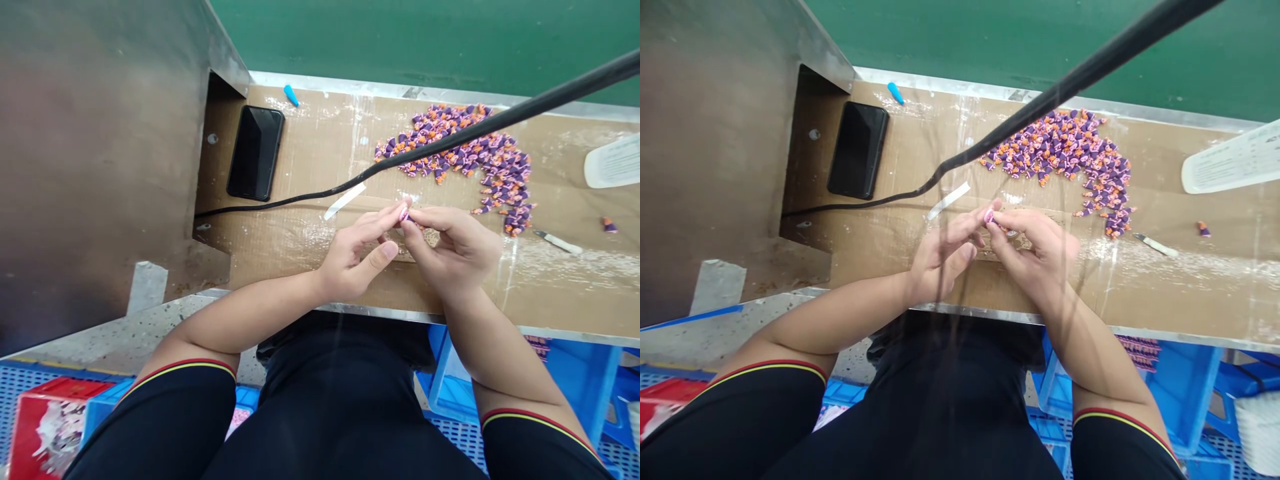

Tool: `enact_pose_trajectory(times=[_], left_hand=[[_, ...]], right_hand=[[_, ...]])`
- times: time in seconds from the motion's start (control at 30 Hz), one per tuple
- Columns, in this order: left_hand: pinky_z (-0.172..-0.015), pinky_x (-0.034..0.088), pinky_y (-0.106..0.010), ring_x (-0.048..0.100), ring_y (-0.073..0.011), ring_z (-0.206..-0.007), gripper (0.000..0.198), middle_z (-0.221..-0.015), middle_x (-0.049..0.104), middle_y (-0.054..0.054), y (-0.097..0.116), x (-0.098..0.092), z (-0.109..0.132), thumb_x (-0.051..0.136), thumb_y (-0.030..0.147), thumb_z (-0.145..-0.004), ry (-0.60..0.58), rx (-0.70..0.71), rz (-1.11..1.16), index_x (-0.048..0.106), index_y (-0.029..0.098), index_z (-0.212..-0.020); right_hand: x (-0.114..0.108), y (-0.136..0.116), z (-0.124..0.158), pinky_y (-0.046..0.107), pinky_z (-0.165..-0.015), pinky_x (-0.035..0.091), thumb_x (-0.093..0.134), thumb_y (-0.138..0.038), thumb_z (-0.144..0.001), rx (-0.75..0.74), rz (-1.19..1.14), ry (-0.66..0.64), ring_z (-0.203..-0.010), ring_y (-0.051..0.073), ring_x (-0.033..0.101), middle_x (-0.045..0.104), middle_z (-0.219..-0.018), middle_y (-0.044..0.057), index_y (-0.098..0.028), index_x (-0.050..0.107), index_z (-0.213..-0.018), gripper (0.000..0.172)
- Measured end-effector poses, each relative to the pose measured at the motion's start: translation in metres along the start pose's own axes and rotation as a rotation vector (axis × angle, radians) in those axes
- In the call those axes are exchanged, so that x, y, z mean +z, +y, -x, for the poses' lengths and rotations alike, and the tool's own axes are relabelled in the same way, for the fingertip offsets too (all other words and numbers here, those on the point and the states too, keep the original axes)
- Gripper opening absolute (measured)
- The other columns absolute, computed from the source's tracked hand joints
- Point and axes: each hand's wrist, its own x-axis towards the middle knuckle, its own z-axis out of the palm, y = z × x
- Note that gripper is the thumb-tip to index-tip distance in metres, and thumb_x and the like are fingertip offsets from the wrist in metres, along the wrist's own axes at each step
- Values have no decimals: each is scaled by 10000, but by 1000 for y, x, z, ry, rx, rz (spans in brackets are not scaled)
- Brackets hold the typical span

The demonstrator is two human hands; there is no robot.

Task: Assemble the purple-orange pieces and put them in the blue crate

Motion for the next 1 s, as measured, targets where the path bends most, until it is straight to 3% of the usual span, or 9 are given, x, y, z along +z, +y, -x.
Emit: enact_pose_trajectory(times=[0.2, 0.37, 0.53, 0.63, 0.8, 0.9, 1.0], left_hand=[[-1058, 666, -413, 648, -328, -1531, 521, -1701, 583, -99, 3, 0, -2, 694, 463, -1096, 3, -25, 15, 660, 357, -1605], [-1130, 641, -442, 662, -320, -1511, 504, -1672, 621, -93, -8, 1, -4, 686, 462, -1101, 21, 33, 45, 668, 361, -1595], [-979, 660, -371, 752, -263, -1286, 532, -1625, 675, -117, -10, -4, -10, 648, 550, -1110, 70, -44, -1, 687, 301, -1579], [-844, 650, -336, 751, -241, -1172, 541, -1599, 695, -128, -3, -8, -12, 624, 581, -1113, 103, -91, -47, 715, 270, -1547], [-782, 646, -337, 746, -241, -1146, 495, -1555, 730, -116, 3, -8, -14, 604, 566, -1122, 113, -41, -84, 747, 287, -1505], [-899, 664, -388, 752, -248, -1160, 481, -1540, 740, -110, 2, -6, -13, 600, 571, -1122, 104, -7, -110, 760, 299, -1485], [-1081, 636, -457, 759, -250, -1150, 481, -1510, 759, -104, 1, -5, -13, 601, 599, -1115, 105, 5, -133, 777, 312, -1457]], right_hand=[[-1, -1, 3, 377, -813, 728, 819, -254, -1013, 62, 23, 0, -901, 241, 869, 883, -981, 19, -307, 862, -1051, 78], [0, 2, 2, 378, -825, 720, 813, -259, -1015, 53, 29, 3, -906, 234, 867, 886, -995, 25, -297, 853, -1052, 66], [-7, 11, -5, 352, -784, 703, 790, -284, -1012, 28, 113, -17, -840, 210, 837, 871, -957, 25, -282, 854, -1040, 69], [-31, 17, -8, 328, -737, 687, 773, -292, -1007, 48, 196, -94, -797, 193, 819, 872, -980, 23, -273, 855, -1067, 104], [-98, 30, 12, 293, -619, 602, 757, -299, -1002, 0, 421, -290, -664, 167, 765, 861, -910, 28, -259, 860, -1030, 114], [-131, 35, 36, 307, -663, 599, 700, -232, -997, -49, 459, -450, -731, 184, 779, 855, -924, 36, -257, 834, -941, 147], [-147, 34, 58, 325, -654, 569, 674, -183, -967, -75, 551, -614, -796, 218, 779, 850, -981, 65, -260, 820, -912, 174]])
